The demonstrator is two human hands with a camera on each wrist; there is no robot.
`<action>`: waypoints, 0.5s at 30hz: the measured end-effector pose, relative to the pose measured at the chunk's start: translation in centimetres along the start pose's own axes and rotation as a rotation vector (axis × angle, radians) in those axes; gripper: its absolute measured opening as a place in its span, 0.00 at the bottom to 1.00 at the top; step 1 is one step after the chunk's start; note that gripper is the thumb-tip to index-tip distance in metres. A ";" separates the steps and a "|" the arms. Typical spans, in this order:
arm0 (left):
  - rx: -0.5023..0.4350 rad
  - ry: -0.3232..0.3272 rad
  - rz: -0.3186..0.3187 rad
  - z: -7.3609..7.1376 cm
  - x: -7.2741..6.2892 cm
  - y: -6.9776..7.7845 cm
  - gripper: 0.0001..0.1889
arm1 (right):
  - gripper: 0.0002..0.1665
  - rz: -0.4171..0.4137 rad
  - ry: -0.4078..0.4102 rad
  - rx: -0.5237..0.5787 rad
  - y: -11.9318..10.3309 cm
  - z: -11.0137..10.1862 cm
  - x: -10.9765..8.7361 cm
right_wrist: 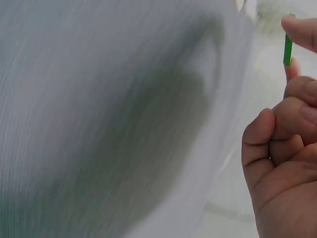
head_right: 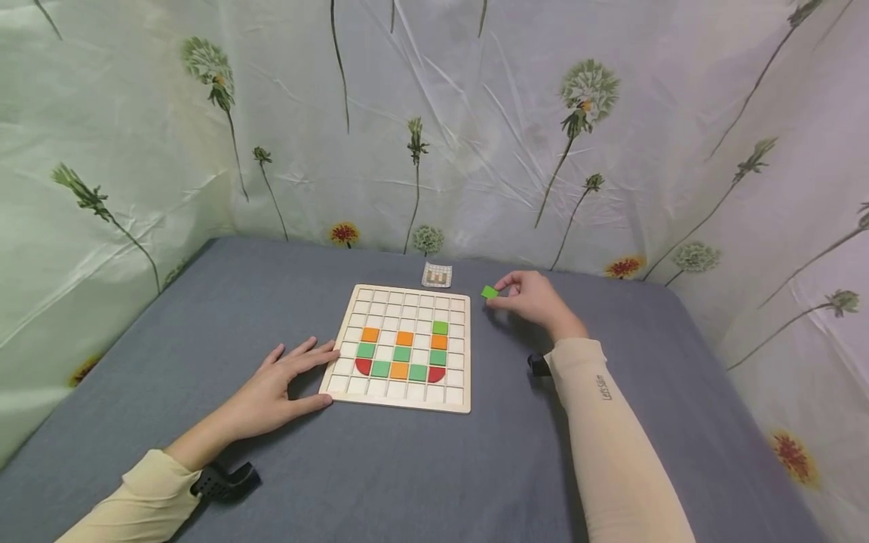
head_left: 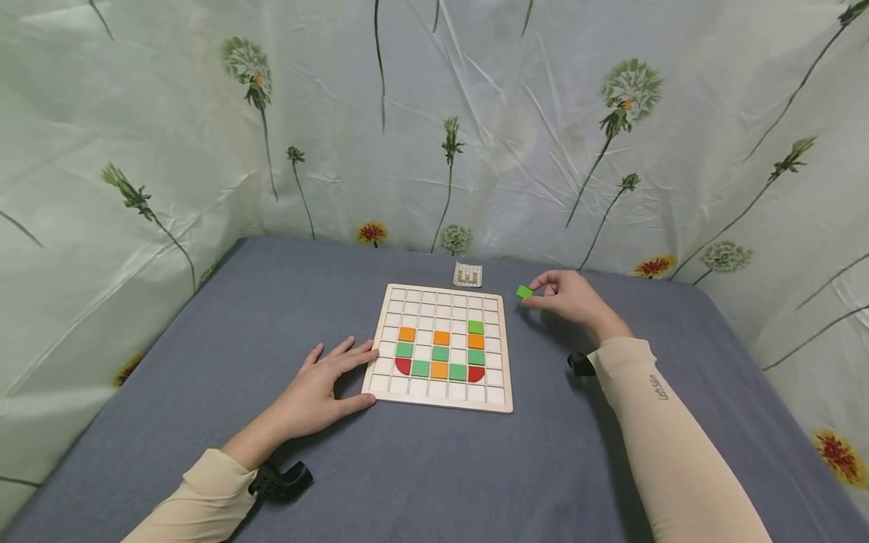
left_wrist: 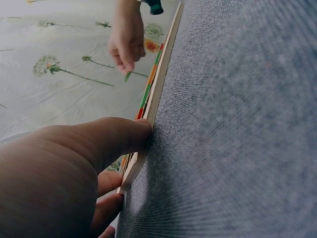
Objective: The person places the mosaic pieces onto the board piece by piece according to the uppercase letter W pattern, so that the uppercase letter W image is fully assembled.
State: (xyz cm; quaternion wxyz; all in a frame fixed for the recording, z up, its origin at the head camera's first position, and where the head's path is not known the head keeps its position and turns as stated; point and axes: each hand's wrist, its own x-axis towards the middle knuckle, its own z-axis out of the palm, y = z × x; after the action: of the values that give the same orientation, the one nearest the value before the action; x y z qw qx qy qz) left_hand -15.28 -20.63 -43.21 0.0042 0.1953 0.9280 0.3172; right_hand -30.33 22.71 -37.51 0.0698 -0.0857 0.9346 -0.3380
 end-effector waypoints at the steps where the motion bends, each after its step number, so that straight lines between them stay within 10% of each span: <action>1: 0.001 -0.001 0.000 0.0 0.0 0.0 0.35 | 0.22 -0.009 -0.002 0.008 -0.6 0.4 0.2; 15: 0.001 -0.008 -0.003 -0.1 0.1 -0.1 0.35 | 0.17 -0.174 -0.126 0.061 -8.3 5.8 1.7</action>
State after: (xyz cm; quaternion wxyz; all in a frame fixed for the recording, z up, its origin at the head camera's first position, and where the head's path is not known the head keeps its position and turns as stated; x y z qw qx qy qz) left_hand -15.39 -20.72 -43.14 0.0080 0.1953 0.9284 0.3160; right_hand -29.92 12.50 -36.73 0.1015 -0.1853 0.9066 -0.3652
